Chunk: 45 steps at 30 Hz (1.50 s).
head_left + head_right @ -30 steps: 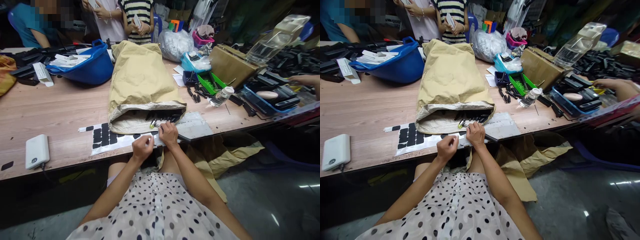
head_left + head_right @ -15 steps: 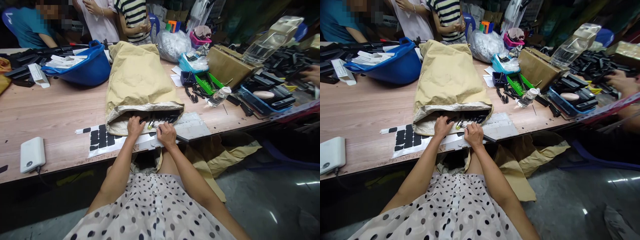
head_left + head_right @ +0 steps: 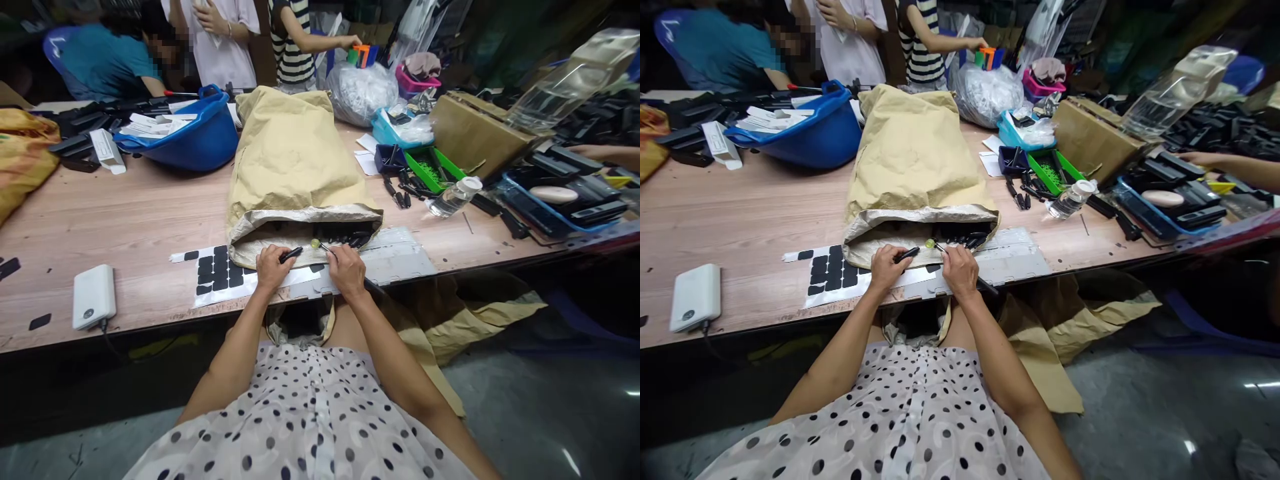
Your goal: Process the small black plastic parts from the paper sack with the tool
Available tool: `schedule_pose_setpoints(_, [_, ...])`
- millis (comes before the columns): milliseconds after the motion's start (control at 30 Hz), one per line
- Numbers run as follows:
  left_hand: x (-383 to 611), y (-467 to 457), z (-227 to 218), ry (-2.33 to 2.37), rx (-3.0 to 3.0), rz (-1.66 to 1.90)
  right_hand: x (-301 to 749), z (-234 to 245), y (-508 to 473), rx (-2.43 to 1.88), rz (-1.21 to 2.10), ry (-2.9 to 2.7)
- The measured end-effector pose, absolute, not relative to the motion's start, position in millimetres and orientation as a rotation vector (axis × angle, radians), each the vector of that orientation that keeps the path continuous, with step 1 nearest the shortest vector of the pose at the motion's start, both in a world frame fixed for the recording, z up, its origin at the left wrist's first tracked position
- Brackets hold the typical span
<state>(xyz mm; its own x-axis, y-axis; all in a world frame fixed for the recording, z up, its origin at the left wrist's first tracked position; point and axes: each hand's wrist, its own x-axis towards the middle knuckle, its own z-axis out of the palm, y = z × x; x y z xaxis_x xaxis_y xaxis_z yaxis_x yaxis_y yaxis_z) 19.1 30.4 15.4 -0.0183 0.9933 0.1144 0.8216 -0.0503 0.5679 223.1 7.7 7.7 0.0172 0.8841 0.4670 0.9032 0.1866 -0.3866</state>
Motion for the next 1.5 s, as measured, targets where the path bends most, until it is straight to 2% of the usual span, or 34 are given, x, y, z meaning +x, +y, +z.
schedule_pose_setpoints(267, [17.8, 31.7, 12.8, 1.870, 1.877, 0.735, 197.6, 29.6, 1.1, -1.543, 0.180, -1.791])
schedule_pose_setpoints(600, [20.5, 31.2, 18.3, 1.880, 1.847, 0.688, 187.5, 30.6, -3.1, -1.693, 0.083, -1.950])
schedule_pose_setpoints(800, [21.9, 30.4, 19.5, 1.890, 1.851, 0.683, 181.2, 34.5, -5.8, -1.602, 0.051, -1.957])
schedule_pose_setpoints(1033, [23.5, 30.3, 21.7, 1.886, 1.845, 0.672, 181.6, 24.5, -2.9, -1.656, 0.085, -1.970])
schedule_pose_setpoints(1500, [20.4, 28.7, 20.6, 1.912, 1.846, 0.686, 217.7, -0.6, 10.3, -1.749, -0.141, -1.964])
